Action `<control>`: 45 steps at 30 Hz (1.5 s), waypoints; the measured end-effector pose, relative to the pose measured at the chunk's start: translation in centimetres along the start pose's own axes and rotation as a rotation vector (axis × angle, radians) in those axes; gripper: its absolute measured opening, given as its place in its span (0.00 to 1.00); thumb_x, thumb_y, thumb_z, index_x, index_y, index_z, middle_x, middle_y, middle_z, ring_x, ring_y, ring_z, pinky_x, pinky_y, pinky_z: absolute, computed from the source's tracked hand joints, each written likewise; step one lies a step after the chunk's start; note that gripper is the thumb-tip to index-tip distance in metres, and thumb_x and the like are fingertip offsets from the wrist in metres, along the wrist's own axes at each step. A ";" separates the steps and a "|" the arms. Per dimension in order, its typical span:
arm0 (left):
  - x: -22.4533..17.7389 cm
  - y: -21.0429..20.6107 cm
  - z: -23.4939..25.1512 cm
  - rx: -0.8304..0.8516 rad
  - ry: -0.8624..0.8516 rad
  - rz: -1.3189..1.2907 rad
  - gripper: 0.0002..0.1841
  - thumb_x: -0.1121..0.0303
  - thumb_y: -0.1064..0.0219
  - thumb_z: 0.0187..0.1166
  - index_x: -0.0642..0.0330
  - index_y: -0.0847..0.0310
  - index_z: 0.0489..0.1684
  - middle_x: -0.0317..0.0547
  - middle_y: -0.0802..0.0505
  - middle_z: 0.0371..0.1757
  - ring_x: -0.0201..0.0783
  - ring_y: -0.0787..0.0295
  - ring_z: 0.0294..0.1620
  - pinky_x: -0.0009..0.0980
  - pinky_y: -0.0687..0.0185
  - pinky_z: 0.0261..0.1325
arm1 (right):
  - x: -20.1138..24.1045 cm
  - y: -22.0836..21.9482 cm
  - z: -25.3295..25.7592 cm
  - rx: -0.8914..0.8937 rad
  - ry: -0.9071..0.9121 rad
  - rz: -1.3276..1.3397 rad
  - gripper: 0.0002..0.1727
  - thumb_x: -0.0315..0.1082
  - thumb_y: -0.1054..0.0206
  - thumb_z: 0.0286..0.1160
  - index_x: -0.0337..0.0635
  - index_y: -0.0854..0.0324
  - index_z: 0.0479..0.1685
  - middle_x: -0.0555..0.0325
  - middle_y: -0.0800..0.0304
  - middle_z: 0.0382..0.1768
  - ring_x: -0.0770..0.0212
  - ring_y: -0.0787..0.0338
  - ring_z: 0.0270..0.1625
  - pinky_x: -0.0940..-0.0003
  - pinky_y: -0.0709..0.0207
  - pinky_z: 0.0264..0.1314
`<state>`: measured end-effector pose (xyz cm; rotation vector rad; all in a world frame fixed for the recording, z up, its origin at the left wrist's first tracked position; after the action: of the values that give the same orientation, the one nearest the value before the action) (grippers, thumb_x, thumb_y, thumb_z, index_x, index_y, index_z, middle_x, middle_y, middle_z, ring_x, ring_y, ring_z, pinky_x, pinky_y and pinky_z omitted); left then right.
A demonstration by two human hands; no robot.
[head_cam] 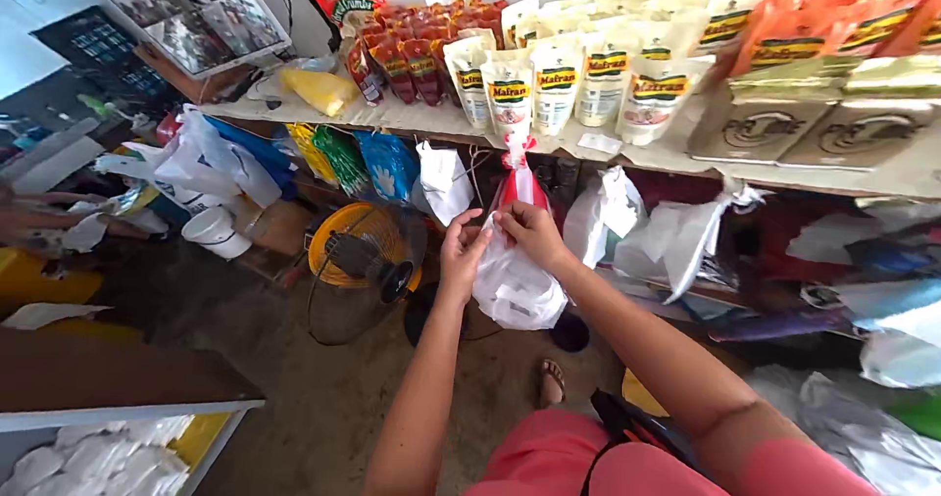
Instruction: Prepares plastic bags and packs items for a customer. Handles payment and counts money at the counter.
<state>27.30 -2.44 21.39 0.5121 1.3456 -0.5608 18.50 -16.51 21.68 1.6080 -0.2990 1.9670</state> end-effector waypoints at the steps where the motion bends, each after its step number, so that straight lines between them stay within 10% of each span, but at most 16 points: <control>1: -0.2 0.0 1.9 0.004 -0.051 0.049 0.15 0.69 0.29 0.80 0.57 0.14 0.63 0.43 0.07 0.48 0.36 0.11 0.49 0.36 0.14 0.55 | -0.1 0.1 1.9 -0.021 0.020 -0.024 0.12 0.37 0.37 0.87 0.37 0.14 0.49 0.55 0.12 0.25 0.64 0.15 0.22 0.64 0.16 0.29; 17: 1.8 0.4 20.7 0.006 -0.183 0.583 0.12 0.68 0.34 0.85 0.56 0.09 0.60 0.56 0.10 0.60 0.49 0.13 0.62 0.48 0.17 0.64 | -2.4 -0.3 19.1 -0.206 0.031 -0.657 0.13 0.33 0.39 0.86 0.33 0.14 0.53 0.37 0.07 0.44 0.37 0.06 0.49 0.40 0.14 0.53; 24: 8.2 2.6 15.4 0.085 -0.233 0.518 0.13 0.66 0.33 0.82 0.56 0.10 0.59 0.49 0.07 0.57 0.41 0.12 0.56 0.40 0.15 0.57 | -6.4 -0.3 8.5 -0.045 -0.026 -0.202 0.13 0.35 0.35 0.83 0.37 0.14 0.57 0.52 0.08 0.52 0.61 0.07 0.52 0.61 0.11 0.62; 28: 11.9 4.3 10.1 0.133 -0.137 0.445 0.11 0.70 0.31 0.80 0.62 0.07 0.53 0.57 0.09 0.55 0.44 0.13 0.59 0.39 0.15 0.63 | -14.5 1.0 -5.7 -0.206 -0.734 0.603 0.15 0.34 0.35 0.85 0.29 0.17 0.58 0.49 0.06 0.49 0.59 0.06 0.50 0.62 0.12 0.60; 32: 13.6 5.6 6.5 0.120 -0.033 0.402 0.12 0.72 0.30 0.78 0.62 0.08 0.55 0.56 0.13 0.58 0.36 0.13 0.52 0.27 0.13 0.52 | -20.9 5.1 -15.4 -0.764 -1.186 0.735 0.16 0.37 0.44 0.91 0.32 0.21 0.61 0.53 0.10 0.46 0.65 0.10 0.44 0.70 0.15 0.51; 35: 13.8 5.6 5.7 0.166 0.001 0.426 0.14 0.67 0.32 0.82 0.61 0.10 0.59 0.60 0.16 0.66 0.40 0.15 0.61 0.28 0.14 0.59 | -24.7 7.1 -17.6 -1.056 -1.166 0.742 0.22 0.43 0.49 0.95 0.32 0.23 0.67 0.48 0.12 0.56 0.62 0.11 0.52 0.67 0.18 0.55; 39: 13.8 5.3 5.5 0.264 0.027 0.415 0.19 0.64 0.46 0.90 0.65 0.15 0.66 0.62 0.17 0.71 0.46 0.20 0.72 0.36 0.21 0.73 | -26.9 6.6 -15.8 -1.007 -1.088 0.816 0.34 0.57 0.54 0.93 0.38 0.28 0.79 0.47 0.21 0.78 0.53 0.22 0.80 0.50 0.30 0.80; 45: 13.0 5.4 5.0 0.309 -0.087 0.410 0.23 0.58 0.48 0.92 0.66 0.17 0.68 0.58 0.19 0.74 0.43 0.19 0.71 0.35 0.15 0.66 | -28.5 4.6 -14.2 -1.080 -1.033 0.992 0.33 0.55 0.41 0.88 0.41 0.34 0.82 0.47 0.19 0.75 0.53 0.17 0.76 0.53 0.21 0.74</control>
<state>36.26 -2.60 9.46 0.9784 1.0352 -0.4452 7.40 -21.18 -8.11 1.5530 -2.3906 0.7720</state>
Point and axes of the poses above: each hand's wrist, its own z-axis towards the middle knuckle, its own y-axis out of the back of the hand, x = y × z, the point moved 4 cm from there along z, towards the middle knuckle
